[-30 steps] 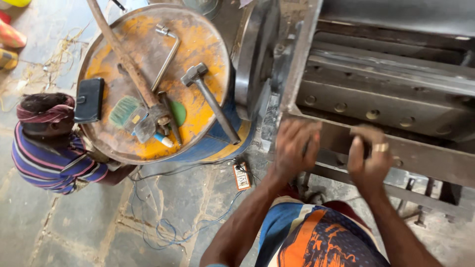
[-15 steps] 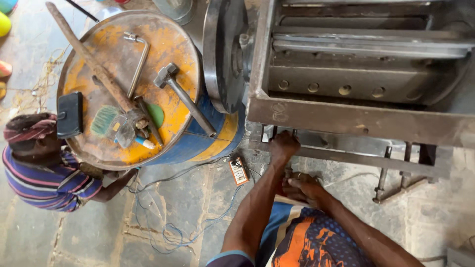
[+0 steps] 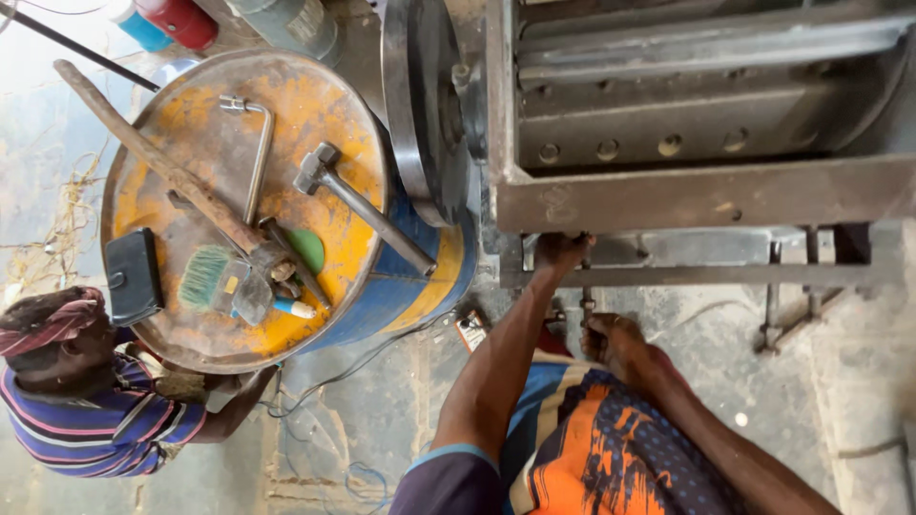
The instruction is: The person removes a metal bar from a machine, then uses a hammer and wrench to adjust internal components and tighten bolts on the machine's frame.
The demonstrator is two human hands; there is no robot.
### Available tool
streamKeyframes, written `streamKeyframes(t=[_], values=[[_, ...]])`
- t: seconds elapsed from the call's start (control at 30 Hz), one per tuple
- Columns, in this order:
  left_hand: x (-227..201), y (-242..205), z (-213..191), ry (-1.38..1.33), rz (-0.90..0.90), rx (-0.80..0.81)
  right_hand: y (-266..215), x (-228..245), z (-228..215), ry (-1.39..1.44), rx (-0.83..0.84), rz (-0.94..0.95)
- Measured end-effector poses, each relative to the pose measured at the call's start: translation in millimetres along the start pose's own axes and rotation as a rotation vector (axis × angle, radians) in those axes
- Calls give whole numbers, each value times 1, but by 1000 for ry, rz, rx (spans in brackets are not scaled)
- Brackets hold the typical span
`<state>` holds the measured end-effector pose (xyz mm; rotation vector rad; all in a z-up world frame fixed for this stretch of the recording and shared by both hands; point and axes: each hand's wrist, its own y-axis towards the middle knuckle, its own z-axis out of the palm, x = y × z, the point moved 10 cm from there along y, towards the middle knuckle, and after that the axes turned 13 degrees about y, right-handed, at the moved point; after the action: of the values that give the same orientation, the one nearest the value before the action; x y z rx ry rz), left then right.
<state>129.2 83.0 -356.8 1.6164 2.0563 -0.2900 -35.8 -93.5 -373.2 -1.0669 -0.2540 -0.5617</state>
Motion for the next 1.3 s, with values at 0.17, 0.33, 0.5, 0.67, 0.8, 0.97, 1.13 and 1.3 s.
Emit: streamKeyframes(t=[0.17, 0.33, 0.5, 0.67, 0.8, 0.97, 1.13, 1.3], values=[[3, 5, 22, 12, 24, 7, -15, 15, 8, -41, 39, -155], [23, -3, 37, 11, -47, 68, -47, 10, 27, -27, -4, -239], [13, 26, 26, -11, -15, -23, -48, 15, 38, 175, -2, -272], [2, 15, 15, -159, 179, -56, -37, -8, 22, 325, -44, -215], [1, 19, 27, -25, 118, 89, -30, -3, 13, 203, -87, -254], [-1, 16, -2, -209, -23, 29, -43, 13, 32, 150, 51, -632], [-19, -5, -22, -6, 70, 100, -49, 10, 37, 78, -52, -905], [-11, 0, -17, -73, -65, 189, -69, 9, 38, -426, -437, -1111]])
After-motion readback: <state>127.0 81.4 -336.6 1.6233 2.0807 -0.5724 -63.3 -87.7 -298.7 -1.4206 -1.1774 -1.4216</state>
